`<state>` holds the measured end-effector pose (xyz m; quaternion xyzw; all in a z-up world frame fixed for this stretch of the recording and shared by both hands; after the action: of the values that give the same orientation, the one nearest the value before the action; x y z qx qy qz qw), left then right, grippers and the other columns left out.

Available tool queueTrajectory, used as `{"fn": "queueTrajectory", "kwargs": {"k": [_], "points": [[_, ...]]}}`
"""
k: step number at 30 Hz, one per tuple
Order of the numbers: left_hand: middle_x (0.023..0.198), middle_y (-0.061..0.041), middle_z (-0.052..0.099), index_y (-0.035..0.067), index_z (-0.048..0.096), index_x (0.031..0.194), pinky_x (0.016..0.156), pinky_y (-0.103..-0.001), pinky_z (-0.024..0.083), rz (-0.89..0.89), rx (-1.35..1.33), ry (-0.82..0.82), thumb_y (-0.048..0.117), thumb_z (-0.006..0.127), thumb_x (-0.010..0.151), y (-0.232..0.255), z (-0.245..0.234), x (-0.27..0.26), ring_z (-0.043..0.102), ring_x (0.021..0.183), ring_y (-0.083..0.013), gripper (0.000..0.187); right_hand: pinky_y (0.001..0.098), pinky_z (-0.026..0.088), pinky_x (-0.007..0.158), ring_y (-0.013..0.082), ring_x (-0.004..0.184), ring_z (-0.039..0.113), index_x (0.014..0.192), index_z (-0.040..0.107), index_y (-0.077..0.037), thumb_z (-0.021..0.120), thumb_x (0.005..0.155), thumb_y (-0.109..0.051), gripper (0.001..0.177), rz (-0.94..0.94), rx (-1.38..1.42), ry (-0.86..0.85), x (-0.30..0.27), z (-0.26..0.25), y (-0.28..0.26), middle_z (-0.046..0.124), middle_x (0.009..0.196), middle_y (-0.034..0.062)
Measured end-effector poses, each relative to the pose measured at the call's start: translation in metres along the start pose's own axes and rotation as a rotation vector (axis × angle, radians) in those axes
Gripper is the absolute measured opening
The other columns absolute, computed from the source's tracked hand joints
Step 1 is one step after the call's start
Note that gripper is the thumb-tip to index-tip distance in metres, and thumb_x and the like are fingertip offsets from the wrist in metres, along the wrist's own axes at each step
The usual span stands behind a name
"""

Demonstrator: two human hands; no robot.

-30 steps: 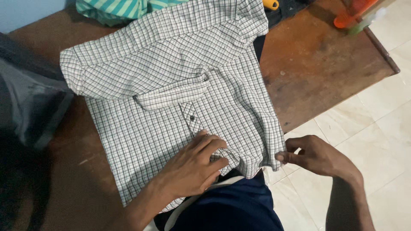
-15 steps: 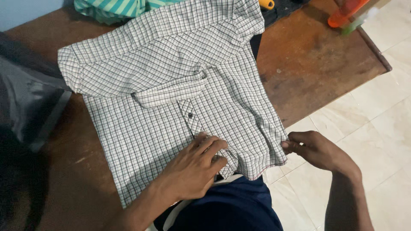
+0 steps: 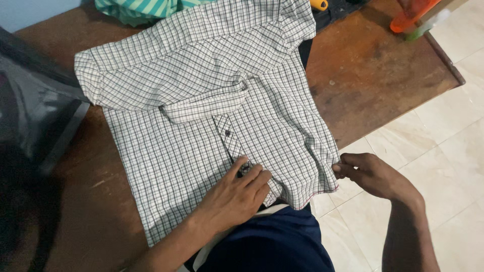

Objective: The person uses a lint roller to remove lint from a checkered shirt laid on a wooden table, then folds the shirt and places it into a black bag.

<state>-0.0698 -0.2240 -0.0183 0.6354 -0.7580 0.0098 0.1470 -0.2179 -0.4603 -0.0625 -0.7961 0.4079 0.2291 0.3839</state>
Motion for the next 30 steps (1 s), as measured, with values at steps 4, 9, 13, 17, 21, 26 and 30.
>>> {"fn": "queueTrajectory", "kwargs": {"k": [4,9,13,17,21,26,30], "points": [[0.128,-0.012,0.065,0.012,0.072,0.106,0.11,-0.06,0.039,0.027,-0.111,0.061,0.012,0.061,0.08,0.007,-0.01,-0.002,0.057,0.124,-0.0286,0.028,0.0388,0.058,0.077,0.0224,0.08,0.068,0.104,0.078,-0.005,0.058,0.096,-0.046,0.046,-0.087,0.054,0.007,-0.002,-0.002,0.004,0.078,0.084,0.0101],[0.131,-0.005,0.065,0.015,0.071,0.107,0.112,-0.053,0.043,0.06,0.085,0.102,0.022,0.064,0.094,0.022,0.001,-0.001,0.057,0.126,-0.0237,0.016,0.0366,0.056,0.074,0.0204,0.073,0.065,0.1,0.079,-0.004,0.053,0.095,-0.041,0.045,-0.215,0.116,0.002,-0.005,-0.004,0.008,0.073,0.075,0.0096],[0.129,-0.007,0.066,0.013,0.072,0.107,0.108,-0.049,0.047,0.07,0.094,0.125,0.023,0.066,0.098,0.024,0.005,-0.003,0.058,0.123,-0.0244,0.014,0.0356,0.056,0.073,0.0202,0.073,0.065,0.098,0.077,-0.003,0.053,0.096,-0.041,0.045,-0.277,0.134,0.014,-0.008,-0.007,0.007,0.072,0.075,0.0098],[0.124,-0.007,0.068,0.011,0.073,0.097,0.108,-0.046,0.05,0.008,-0.252,0.199,0.015,0.067,0.095,0.018,-0.018,-0.011,0.059,0.121,-0.0245,0.008,0.0366,0.056,0.073,0.0218,0.074,0.064,0.094,0.076,-0.001,0.053,0.098,-0.042,0.047,-0.226,0.107,0.054,-0.012,-0.009,0.007,0.073,0.072,0.0122],[0.117,-0.009,0.068,0.005,0.076,0.093,0.103,-0.043,0.051,-0.035,-0.517,0.178,0.01,0.069,0.088,0.006,-0.048,-0.024,0.06,0.118,-0.0245,0.009,0.0384,0.057,0.074,0.0227,0.075,0.067,0.1,0.077,-0.005,0.058,0.097,-0.046,0.044,-0.053,0.058,0.071,-0.016,-0.013,0.008,0.074,0.081,0.0101],[0.109,-0.006,0.071,0.006,0.077,0.091,0.099,-0.046,0.049,-0.032,-0.502,0.084,0.01,0.073,0.084,0.005,-0.052,-0.029,0.061,0.114,-0.0247,0.009,0.0364,0.059,0.08,0.0213,0.087,0.074,0.103,0.077,-0.01,0.065,0.093,-0.041,0.035,-0.058,-0.135,0.028,-0.02,-0.013,-0.009,0.086,0.092,0.0066],[0.102,-0.009,0.072,0.004,0.074,0.088,0.094,-0.044,0.05,-0.087,-0.626,0.02,0.011,0.074,0.082,0.0,-0.049,-0.036,0.064,0.104,-0.024,0.01,0.038,0.062,0.083,0.0242,0.09,0.079,0.108,0.076,-0.012,0.073,0.092,-0.036,0.03,0.093,-0.371,0.073,-0.024,-0.024,-0.013,0.083,0.102,0.0069]]}}
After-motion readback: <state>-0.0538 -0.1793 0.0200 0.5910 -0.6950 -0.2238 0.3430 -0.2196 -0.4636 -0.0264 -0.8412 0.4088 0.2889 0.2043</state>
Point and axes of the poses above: each hand's wrist, its own x-axis towards the middle knuckle, its own z-axis out of the palm, y = z × x, the point moved 8 cm from there along x, towards the middle knuckle
